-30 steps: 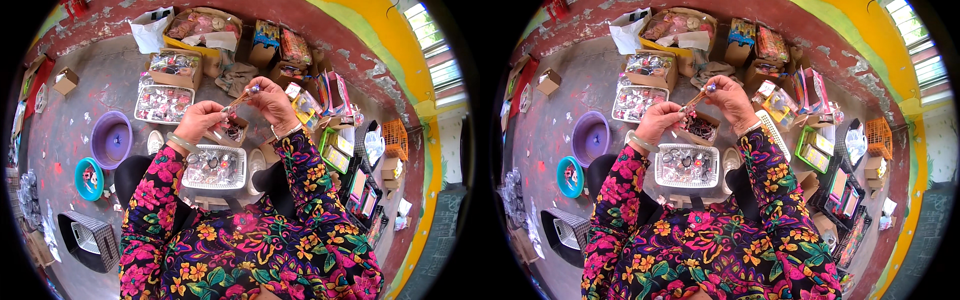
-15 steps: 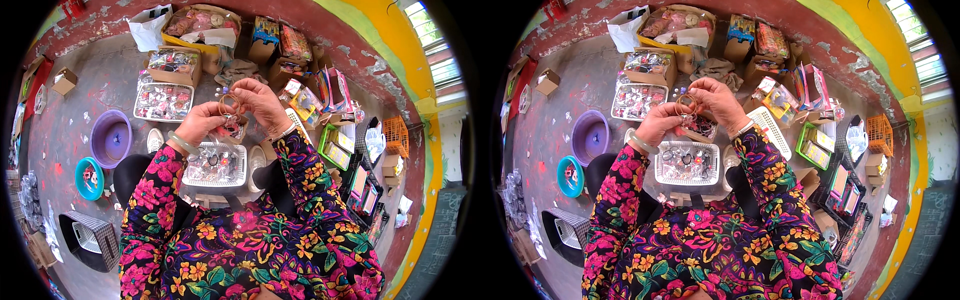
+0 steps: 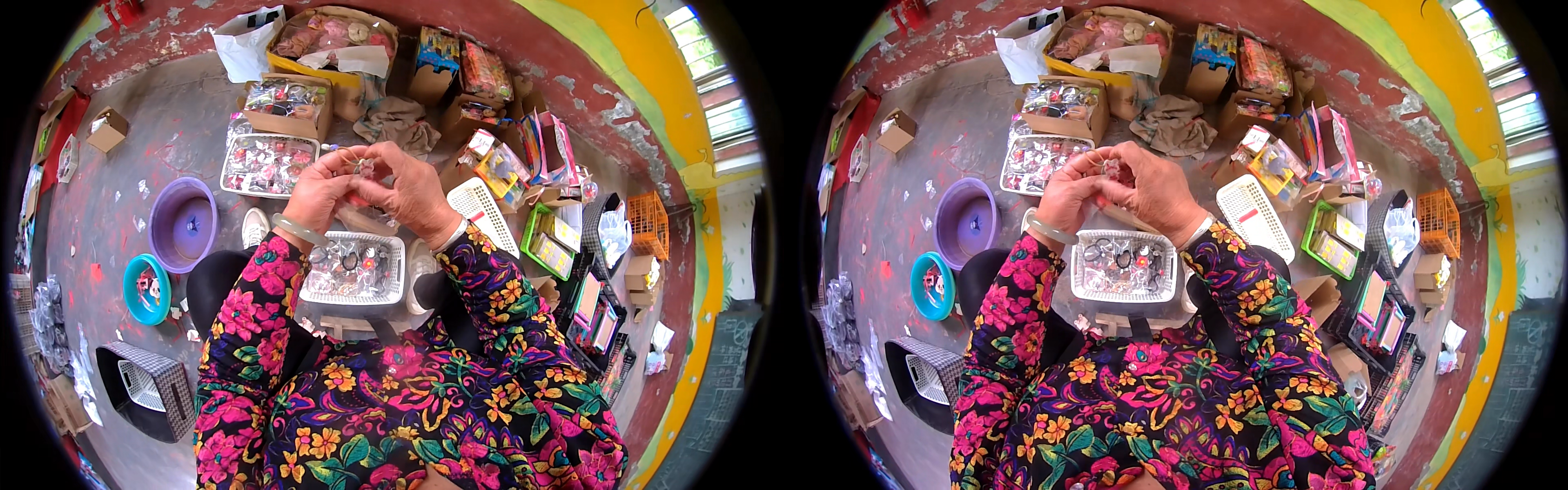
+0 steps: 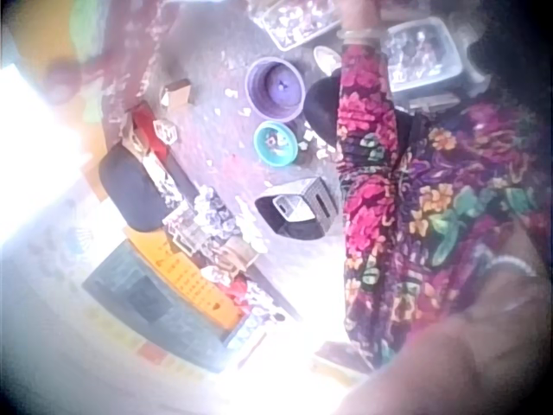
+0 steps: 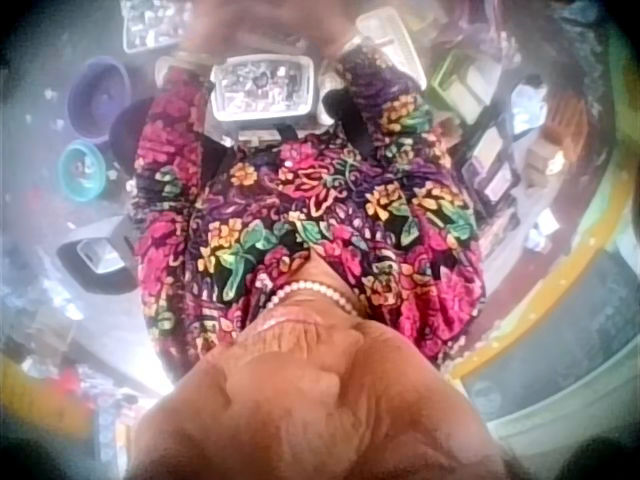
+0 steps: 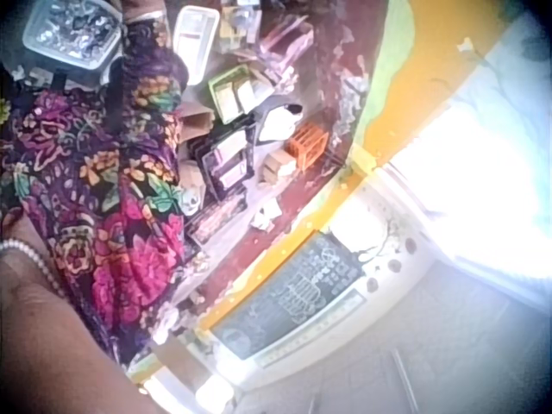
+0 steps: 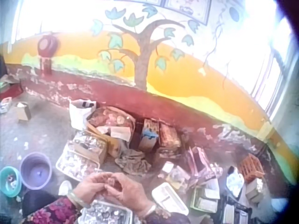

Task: The person sits on the floor surrounded by boxes and baskets, picking up small plastic bags containing hair accessories. They open the bags, remove the items, and place them into a white plastic basket. The person handles the items one by one, occasionally inspecting them before placing them in the basket.

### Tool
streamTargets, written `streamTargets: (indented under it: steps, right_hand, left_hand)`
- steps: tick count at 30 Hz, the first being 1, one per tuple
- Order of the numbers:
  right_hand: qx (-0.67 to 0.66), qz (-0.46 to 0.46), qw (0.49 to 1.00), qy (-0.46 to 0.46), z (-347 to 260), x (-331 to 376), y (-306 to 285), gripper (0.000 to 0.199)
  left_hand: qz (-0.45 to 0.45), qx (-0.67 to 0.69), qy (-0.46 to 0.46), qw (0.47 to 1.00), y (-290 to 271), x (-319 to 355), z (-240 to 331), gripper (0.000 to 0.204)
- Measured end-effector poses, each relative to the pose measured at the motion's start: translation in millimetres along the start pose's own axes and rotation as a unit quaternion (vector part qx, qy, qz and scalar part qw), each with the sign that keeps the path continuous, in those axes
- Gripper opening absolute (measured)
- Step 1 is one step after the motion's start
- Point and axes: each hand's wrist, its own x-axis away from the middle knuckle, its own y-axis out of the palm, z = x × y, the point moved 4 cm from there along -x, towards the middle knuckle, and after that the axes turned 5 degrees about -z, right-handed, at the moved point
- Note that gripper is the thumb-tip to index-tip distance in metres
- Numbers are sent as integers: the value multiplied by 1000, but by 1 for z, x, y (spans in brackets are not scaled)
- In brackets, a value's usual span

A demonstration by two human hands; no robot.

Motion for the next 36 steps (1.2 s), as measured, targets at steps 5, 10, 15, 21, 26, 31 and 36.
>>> streamTargets:
  steps: [5,10,15,21,26,31,36]
  right_hand:
    - [-219,-7,974,58,26,-2,-1,10]
    - [-176,1,983,45,27,-5,-6,15]
    - [-42,19,997,-64,13,-7,-8,18]
    - [-179,29,982,-54,34,-7,-10,17]
    - [-410,5,903,131,34,-7,-12,12]
    - [-493,-9,856,159,53,-6,-14,15]
    - [-539,-26,828,151,57,-8,-15,14]
  left_hand:
    - [6,18,-34,999,-7,3,3,28]
    - [49,-8,-21,999,1,4,6,30]
    - [61,-20,-24,998,-1,2,-1,32]
    - [68,-48,-28,996,-7,0,-5,29]
    - [91,-133,-59,985,-13,0,-10,27]
    - [89,-121,-46,988,-13,-1,-14,25]
    - [109,3,-54,993,-9,-1,-12,22]
